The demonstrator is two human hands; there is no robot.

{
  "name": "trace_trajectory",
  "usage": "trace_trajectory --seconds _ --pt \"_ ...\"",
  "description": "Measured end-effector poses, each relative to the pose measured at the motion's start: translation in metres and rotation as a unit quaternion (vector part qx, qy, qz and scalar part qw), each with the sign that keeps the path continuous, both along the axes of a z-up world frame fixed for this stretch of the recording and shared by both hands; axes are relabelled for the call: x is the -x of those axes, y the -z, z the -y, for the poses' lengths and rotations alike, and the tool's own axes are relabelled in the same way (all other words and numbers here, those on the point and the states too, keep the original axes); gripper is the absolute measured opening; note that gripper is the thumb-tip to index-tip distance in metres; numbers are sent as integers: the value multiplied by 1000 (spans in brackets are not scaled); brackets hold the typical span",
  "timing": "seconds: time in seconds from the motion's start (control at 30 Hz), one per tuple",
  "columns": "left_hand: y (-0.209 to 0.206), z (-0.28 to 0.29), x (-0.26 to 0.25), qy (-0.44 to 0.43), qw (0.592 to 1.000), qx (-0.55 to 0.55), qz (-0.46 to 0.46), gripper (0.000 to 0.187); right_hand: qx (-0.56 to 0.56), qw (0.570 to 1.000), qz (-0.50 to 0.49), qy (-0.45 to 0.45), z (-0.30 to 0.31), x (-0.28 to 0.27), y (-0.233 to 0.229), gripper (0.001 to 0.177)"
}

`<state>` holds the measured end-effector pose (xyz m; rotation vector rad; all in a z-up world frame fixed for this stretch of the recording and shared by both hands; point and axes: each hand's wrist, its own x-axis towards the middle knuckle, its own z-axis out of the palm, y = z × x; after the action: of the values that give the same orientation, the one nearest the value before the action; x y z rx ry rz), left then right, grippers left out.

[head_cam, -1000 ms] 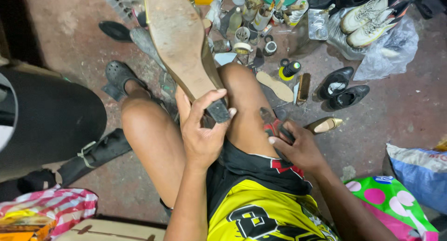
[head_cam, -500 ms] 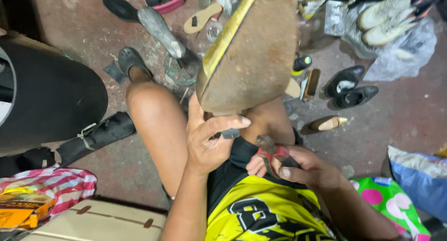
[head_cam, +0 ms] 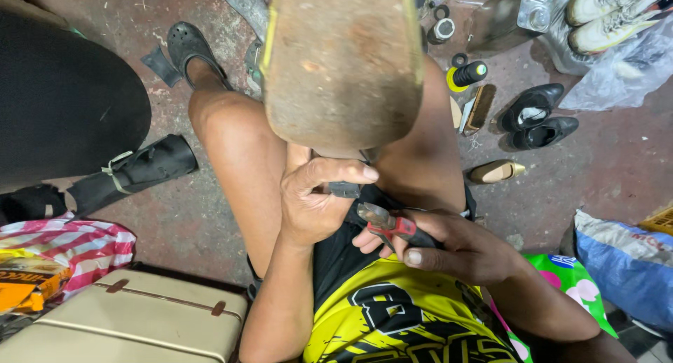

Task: The person is repairing a gold high-heeled shoe while sitting on the floor. They use a hammer to tap the heel, a plier to adjust the heel cap, and a screwdriver to pry at the sole. Finally, they apply a white substance to the heel using a small red tool.

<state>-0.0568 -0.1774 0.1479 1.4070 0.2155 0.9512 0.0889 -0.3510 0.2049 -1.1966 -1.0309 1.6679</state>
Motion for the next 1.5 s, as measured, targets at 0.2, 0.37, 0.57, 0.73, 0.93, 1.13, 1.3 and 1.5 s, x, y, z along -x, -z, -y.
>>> trace_trajectory --seconds 0.2,0.37,0.57,0.73,0.93,1.13,1.3,1.5 --pt "7 -7 -1 -16 997 -68 -27 31 -6 1000 11 -4 -13 -5 3 47" --pt "15 -8 -6 4 998 -54 -13 28 -45 999 8 -9 -19 -11 11 49" --pt "18 -11 -6 16 998 -58 -27 27 -38 999 -37 6 -22 -12 18 52" --pt "13 -17 -3 5 993 -94 -65 30 -39 994 -105 -5 -23 -18 30 45" --pt "0 -25 -2 9 983 -147 -109 38 -1 984 -178 -1 -19 -23 44 40" --pt "-12 -29 2 36 968 -164 -189 46 1 978 -209 6 -14 -27 54 41" --pt "-18 -31 3 40 958 -184 -216 51 14 956 -288 62 -7 -16 62 39" --pt "-20 -25 1 33 957 -195 -214 52 36 958 -275 73 -2 -13 58 49"
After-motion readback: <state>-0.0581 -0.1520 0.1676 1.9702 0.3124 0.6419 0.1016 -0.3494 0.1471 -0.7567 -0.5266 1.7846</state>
